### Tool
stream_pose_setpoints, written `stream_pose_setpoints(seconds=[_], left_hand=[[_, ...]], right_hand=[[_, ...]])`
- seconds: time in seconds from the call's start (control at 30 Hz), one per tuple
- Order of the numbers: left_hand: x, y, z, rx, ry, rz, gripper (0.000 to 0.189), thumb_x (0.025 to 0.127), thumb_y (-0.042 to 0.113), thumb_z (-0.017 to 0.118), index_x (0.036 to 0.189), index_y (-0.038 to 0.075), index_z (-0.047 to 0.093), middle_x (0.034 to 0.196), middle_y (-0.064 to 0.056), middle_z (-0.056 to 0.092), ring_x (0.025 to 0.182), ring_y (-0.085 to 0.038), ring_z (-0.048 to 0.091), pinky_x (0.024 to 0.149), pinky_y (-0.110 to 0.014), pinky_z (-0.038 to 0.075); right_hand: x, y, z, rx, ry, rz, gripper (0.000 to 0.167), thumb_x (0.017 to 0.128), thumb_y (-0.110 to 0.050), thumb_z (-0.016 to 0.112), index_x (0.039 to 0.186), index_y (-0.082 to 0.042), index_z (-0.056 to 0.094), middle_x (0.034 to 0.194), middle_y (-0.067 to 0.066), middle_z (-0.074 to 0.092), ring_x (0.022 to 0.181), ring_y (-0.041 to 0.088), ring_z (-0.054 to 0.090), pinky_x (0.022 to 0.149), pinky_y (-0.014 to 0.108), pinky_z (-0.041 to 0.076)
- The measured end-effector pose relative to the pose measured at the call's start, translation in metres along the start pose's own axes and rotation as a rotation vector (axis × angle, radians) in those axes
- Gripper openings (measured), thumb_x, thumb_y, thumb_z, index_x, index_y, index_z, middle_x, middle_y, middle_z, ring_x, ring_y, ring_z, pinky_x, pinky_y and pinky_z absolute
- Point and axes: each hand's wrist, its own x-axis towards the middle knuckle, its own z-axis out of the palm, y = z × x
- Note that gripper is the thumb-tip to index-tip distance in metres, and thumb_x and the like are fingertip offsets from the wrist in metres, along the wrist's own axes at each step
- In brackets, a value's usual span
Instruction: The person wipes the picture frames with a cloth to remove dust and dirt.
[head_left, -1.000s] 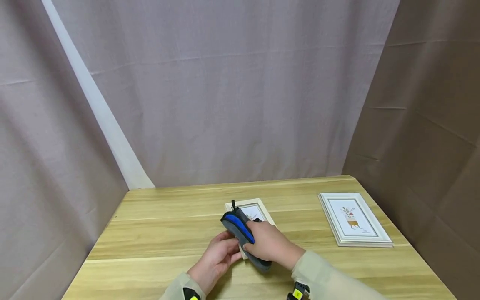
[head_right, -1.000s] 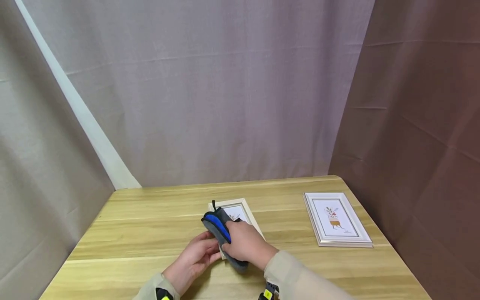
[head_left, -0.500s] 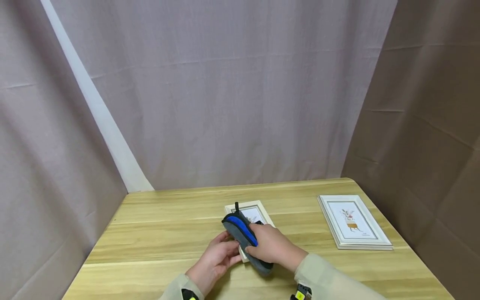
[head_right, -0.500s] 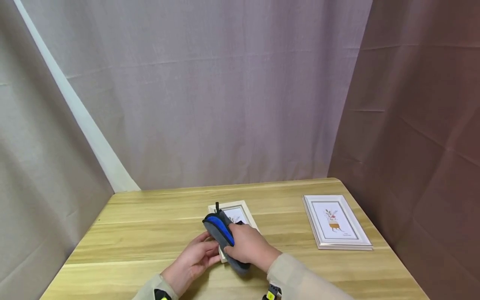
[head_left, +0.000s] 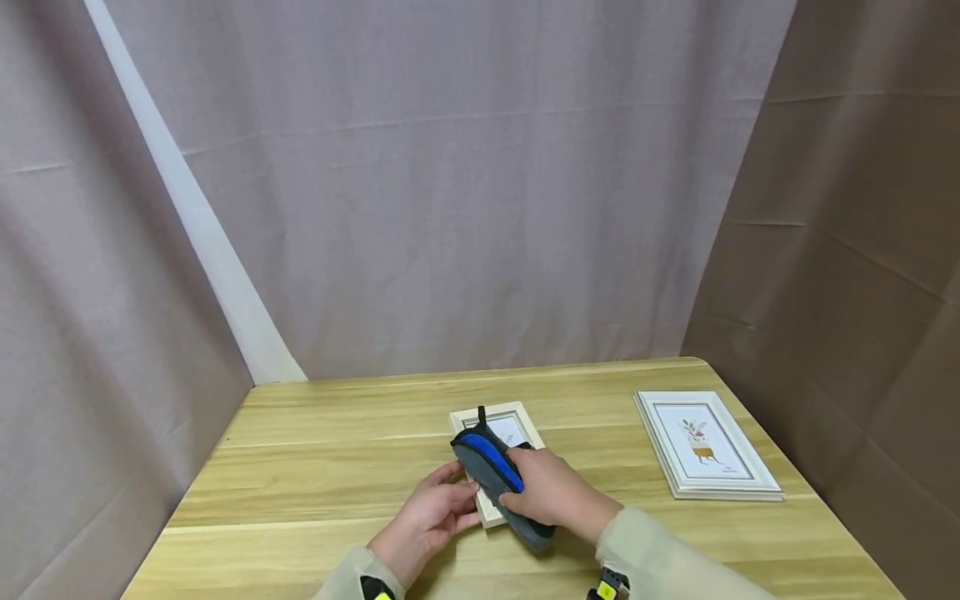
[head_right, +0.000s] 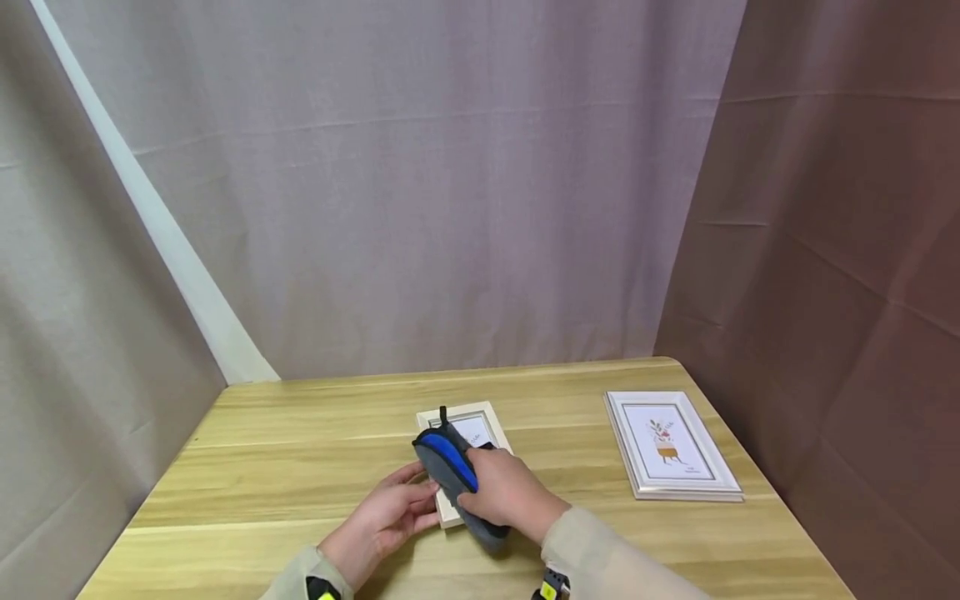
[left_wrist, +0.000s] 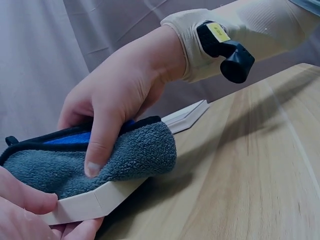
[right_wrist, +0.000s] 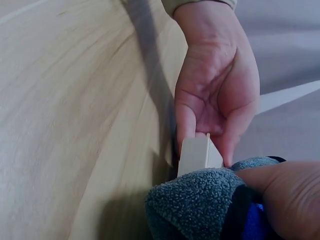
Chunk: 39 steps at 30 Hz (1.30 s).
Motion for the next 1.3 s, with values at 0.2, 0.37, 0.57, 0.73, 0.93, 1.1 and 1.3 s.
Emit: stream_pose_setpoints(seconds=[0.2, 0.37, 0.57, 0.73, 0.93, 1.1, 1.3], left_hand=[[-0.002, 0.001, 0.002, 0.009, 0.022, -0.005, 0.067, 0.105, -0.010, 0.059, 0.164, -0.012, 0.028, 0.116, -0.015, 0.076, 0.110, -0.030, 0.075, 0.096, -0.050, 0.064], [-0.001, 0.001, 0.003, 0.007, 0.024, 0.001, 0.064, 0.105, -0.010, 0.059, 0.162, -0.012, 0.031, 0.117, -0.018, 0.076, 0.109, -0.031, 0.075, 0.095, -0.050, 0.064], [-0.001, 0.001, 0.003, 0.004, 0.035, -0.005, 0.065, 0.104, -0.011, 0.059, 0.162, -0.011, 0.030, 0.120, -0.019, 0.075, 0.108, -0.030, 0.075, 0.096, -0.050, 0.064], [-0.001, 0.001, 0.004, -0.004, 0.030, 0.003, 0.064, 0.104, -0.010, 0.060, 0.162, -0.011, 0.030, 0.118, -0.018, 0.075, 0.106, -0.029, 0.075, 0.096, -0.050, 0.064], [-0.001, 0.000, 0.004, -0.001, 0.022, 0.009, 0.060, 0.105, -0.009, 0.060, 0.158, -0.010, 0.034, 0.116, -0.016, 0.075, 0.104, -0.027, 0.075, 0.095, -0.050, 0.064], [-0.001, -0.001, 0.003, 0.011, 0.024, 0.014, 0.060, 0.105, -0.009, 0.060, 0.158, -0.011, 0.034, 0.117, -0.016, 0.075, 0.104, -0.028, 0.076, 0.094, -0.050, 0.064], [-0.001, 0.000, 0.003, 0.023, 0.031, 0.016, 0.061, 0.105, -0.009, 0.060, 0.160, -0.010, 0.034, 0.120, -0.018, 0.075, 0.105, -0.028, 0.076, 0.094, -0.050, 0.064]], right_hand=[[-0.003, 0.011, -0.004, -0.012, 0.030, 0.040, 0.062, 0.085, -0.024, 0.094, 0.133, 0.006, 0.069, 0.114, 0.020, 0.076, 0.101, 0.034, 0.073, 0.090, 0.053, 0.061], [-0.006, 0.019, -0.009, -0.015, 0.037, 0.064, 0.065, 0.087, -0.023, 0.093, 0.137, 0.008, 0.067, 0.123, 0.023, 0.075, 0.111, 0.040, 0.073, 0.098, 0.055, 0.060], [-0.009, 0.030, -0.013, -0.031, 0.018, 0.093, 0.067, 0.089, -0.025, 0.093, 0.142, 0.006, 0.065, 0.130, 0.024, 0.073, 0.117, 0.044, 0.071, 0.102, 0.058, 0.058], [-0.011, 0.038, -0.017, -0.029, 0.020, 0.114, 0.068, 0.090, -0.026, 0.092, 0.144, 0.004, 0.064, 0.132, 0.022, 0.073, 0.119, 0.043, 0.070, 0.103, 0.058, 0.057], [-0.015, 0.046, -0.019, -0.023, 0.033, 0.108, 0.066, 0.091, -0.023, 0.091, 0.144, 0.005, 0.064, 0.131, 0.023, 0.073, 0.118, 0.043, 0.071, 0.102, 0.058, 0.058], [-0.018, 0.052, -0.019, -0.039, 0.028, 0.112, 0.066, 0.094, -0.022, 0.089, 0.147, 0.006, 0.061, 0.133, 0.025, 0.071, 0.120, 0.043, 0.070, 0.101, 0.059, 0.058], [-0.019, 0.054, -0.021, -0.067, 0.031, 0.117, 0.062, 0.095, -0.018, 0.088, 0.144, 0.006, 0.061, 0.131, 0.026, 0.071, 0.118, 0.044, 0.070, 0.100, 0.060, 0.057]])
